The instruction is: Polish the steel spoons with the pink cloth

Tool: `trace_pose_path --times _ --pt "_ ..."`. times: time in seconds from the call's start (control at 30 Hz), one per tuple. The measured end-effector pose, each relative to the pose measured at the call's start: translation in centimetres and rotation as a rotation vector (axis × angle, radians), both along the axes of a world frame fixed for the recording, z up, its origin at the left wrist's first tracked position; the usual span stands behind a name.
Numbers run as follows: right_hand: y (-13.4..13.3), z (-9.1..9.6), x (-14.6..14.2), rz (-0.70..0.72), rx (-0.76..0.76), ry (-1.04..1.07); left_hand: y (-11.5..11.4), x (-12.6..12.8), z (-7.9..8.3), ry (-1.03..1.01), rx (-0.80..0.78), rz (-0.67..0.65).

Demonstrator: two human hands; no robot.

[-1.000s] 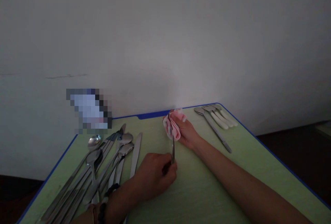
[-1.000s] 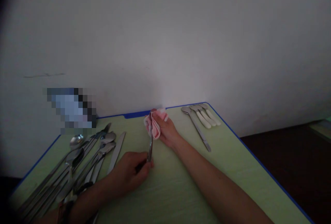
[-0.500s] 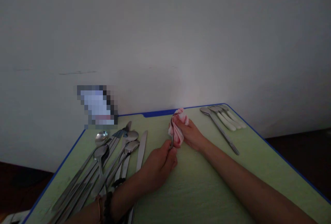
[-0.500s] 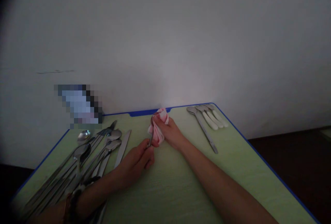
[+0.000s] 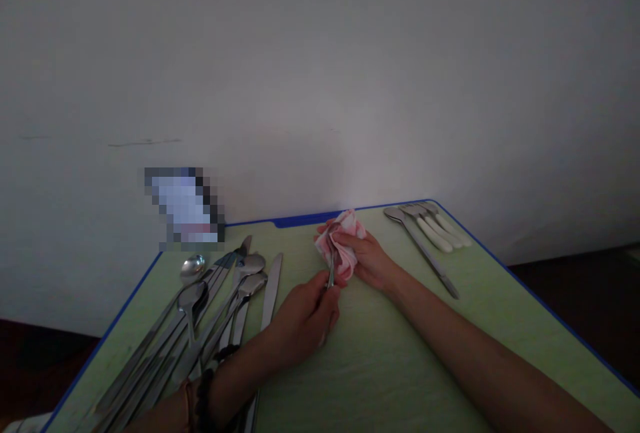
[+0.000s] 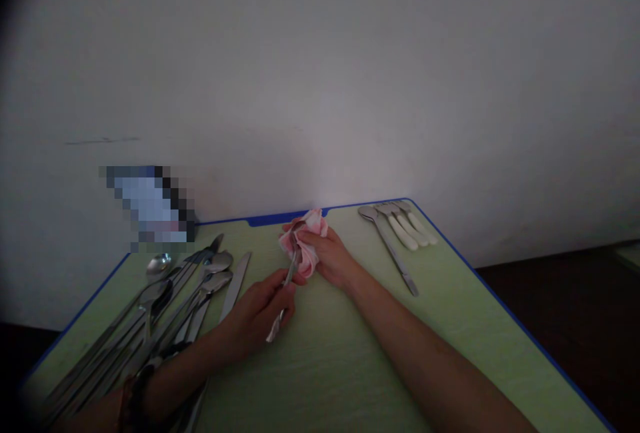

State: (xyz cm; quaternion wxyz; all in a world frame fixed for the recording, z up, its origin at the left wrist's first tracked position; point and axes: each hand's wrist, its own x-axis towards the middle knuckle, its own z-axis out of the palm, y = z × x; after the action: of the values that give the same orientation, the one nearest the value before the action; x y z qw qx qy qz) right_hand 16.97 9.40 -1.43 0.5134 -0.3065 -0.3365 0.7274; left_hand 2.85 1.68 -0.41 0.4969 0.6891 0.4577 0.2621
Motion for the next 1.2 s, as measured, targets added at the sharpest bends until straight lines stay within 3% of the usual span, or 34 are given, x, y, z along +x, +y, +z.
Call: trace_pose_path --times 0.27,0.43,0.7,0.87,1.2 --pt "0.04 0.25 -0.44 -0.08 -0.022 0.031 0.15 -0.06 0.02 0.03 0.07 -0.034" --pt "0.09 0.26 -0.29 -0.122 -0.024 -0.003 -0.02 -0.18 -0.02 0.012 0.036 -0.072" --pt "-0.18 0.35 0.01 0.077 0.118 -0.113 -0.19 -0.31 0.02 0.06 0.092 -0.085" --pt "-0.23 -0.04 -0.15 0.049 0.113 -0.207 -0.23 -0.23 0.21 0.046 0.061 -0.078" --pt "-0.27 0.08 -0.22 0.084 0.067 -0.17 -0.3 -0.2 0.28 0.034 0.005 -0.054"
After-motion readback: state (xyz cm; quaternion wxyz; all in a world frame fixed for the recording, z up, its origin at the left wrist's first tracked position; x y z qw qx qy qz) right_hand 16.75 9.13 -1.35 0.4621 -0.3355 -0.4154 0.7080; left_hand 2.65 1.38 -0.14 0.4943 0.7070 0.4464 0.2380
